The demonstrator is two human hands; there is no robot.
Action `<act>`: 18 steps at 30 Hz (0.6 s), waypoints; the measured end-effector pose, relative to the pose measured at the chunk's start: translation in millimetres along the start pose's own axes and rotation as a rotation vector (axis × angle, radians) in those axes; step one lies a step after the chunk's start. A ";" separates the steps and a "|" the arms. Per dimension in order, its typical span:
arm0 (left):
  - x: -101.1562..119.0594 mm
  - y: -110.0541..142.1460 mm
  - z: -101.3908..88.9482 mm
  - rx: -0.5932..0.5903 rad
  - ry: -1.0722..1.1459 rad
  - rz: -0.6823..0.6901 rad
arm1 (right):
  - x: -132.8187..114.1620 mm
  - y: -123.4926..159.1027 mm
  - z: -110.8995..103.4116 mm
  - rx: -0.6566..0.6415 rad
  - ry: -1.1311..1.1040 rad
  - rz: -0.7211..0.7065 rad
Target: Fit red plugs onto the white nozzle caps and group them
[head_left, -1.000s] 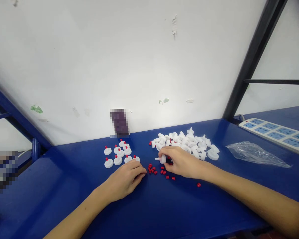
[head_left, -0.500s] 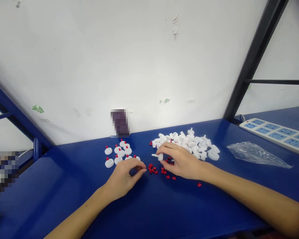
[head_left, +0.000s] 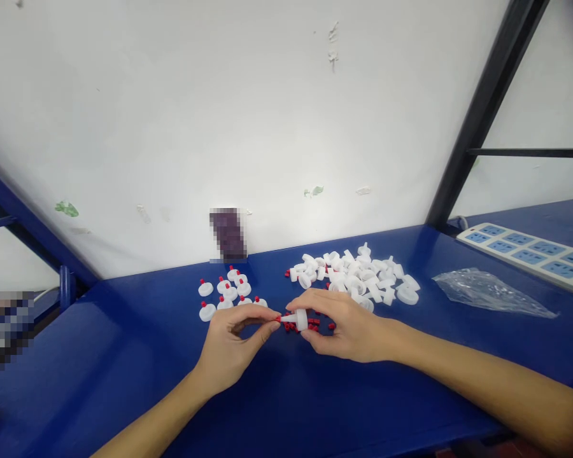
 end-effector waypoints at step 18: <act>18.3 4.5 11.2 -0.482 -0.471 0.143 | -21.4 -3.6 15.3 -0.030 0.340 -0.112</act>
Point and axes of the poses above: each hand's wrist, its own y-axis away from the middle knuckle, its own z-axis out of the palm, x = y × z, the point moved 2 cm from there along -y, towards the middle knuckle, and after that the axes turned 12 degrees about -x, right-handed, at the moved point
